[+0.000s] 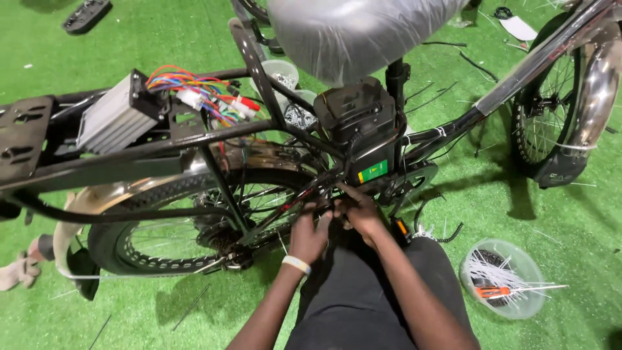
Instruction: Securing electrical cables to an electric bicycle frame using plastic zip ties.
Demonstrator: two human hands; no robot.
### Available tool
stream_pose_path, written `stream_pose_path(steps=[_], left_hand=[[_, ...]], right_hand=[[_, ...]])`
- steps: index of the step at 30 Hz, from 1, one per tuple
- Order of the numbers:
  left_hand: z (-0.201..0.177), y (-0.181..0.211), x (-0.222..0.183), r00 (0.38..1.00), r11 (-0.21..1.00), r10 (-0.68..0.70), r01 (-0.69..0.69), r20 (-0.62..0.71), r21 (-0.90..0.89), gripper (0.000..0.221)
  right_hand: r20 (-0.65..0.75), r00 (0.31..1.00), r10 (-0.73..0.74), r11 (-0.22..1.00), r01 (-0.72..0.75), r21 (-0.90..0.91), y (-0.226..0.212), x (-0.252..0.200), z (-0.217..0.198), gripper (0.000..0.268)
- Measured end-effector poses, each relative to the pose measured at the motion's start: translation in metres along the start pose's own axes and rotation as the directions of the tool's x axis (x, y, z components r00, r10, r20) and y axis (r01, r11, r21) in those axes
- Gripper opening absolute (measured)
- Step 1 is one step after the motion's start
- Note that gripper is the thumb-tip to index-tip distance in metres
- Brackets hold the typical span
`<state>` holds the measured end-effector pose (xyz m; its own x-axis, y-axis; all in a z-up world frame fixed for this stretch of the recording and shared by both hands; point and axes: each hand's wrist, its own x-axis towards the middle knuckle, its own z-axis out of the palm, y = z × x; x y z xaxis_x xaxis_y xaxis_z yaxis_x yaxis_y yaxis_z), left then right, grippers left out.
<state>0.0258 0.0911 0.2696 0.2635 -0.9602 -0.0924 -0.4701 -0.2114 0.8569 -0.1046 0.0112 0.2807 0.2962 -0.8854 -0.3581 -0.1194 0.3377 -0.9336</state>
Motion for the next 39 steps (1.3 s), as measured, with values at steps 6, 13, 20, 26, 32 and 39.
stream_pose_path(steps=[6, 13, 20, 26, 32, 39], left_hand=[[0.036, -0.03, 0.021, 0.957, 0.996, 0.032, -0.005, -0.289, 0.093, 0.037], [0.052, -0.045, 0.043, 0.924, 0.847, 0.166, 0.046, -0.345, 0.53, 0.031], [0.089, -0.123, 0.103, 0.961, 0.941, 0.021, 0.074, -0.275, 0.331, 0.033], [0.041, 0.006, 0.007, 0.929, 0.959, 0.156, -0.06, -0.335, 0.278, 0.031], [0.014, 0.036, -0.029, 0.77, 0.886, 0.464, -0.404, -0.438, 0.228, 0.028], [-0.052, 0.041, -0.013, 0.766, 0.908, 0.408, -0.284, -0.497, 0.308, 0.016]], right_hand=[[0.009, 0.985, -0.172, 0.985, 0.172, 0.011, 0.021, 0.004, -0.017, 0.039], [-0.03, 0.919, -0.394, 0.9, 0.379, -0.215, 0.03, -0.006, -0.027, 0.035], [0.135, 0.967, -0.216, 0.877, 0.253, -0.408, 0.044, 0.023, -0.022, 0.056], [0.163, 0.921, -0.353, 0.909, 0.379, -0.171, 0.034, -0.006, -0.026, 0.063], [0.124, 0.986, -0.108, 0.975, 0.081, 0.205, 0.026, -0.011, -0.031, 0.047], [0.159, 0.987, -0.026, 0.787, -0.078, 0.612, 0.025, 0.001, -0.029, 0.037]])
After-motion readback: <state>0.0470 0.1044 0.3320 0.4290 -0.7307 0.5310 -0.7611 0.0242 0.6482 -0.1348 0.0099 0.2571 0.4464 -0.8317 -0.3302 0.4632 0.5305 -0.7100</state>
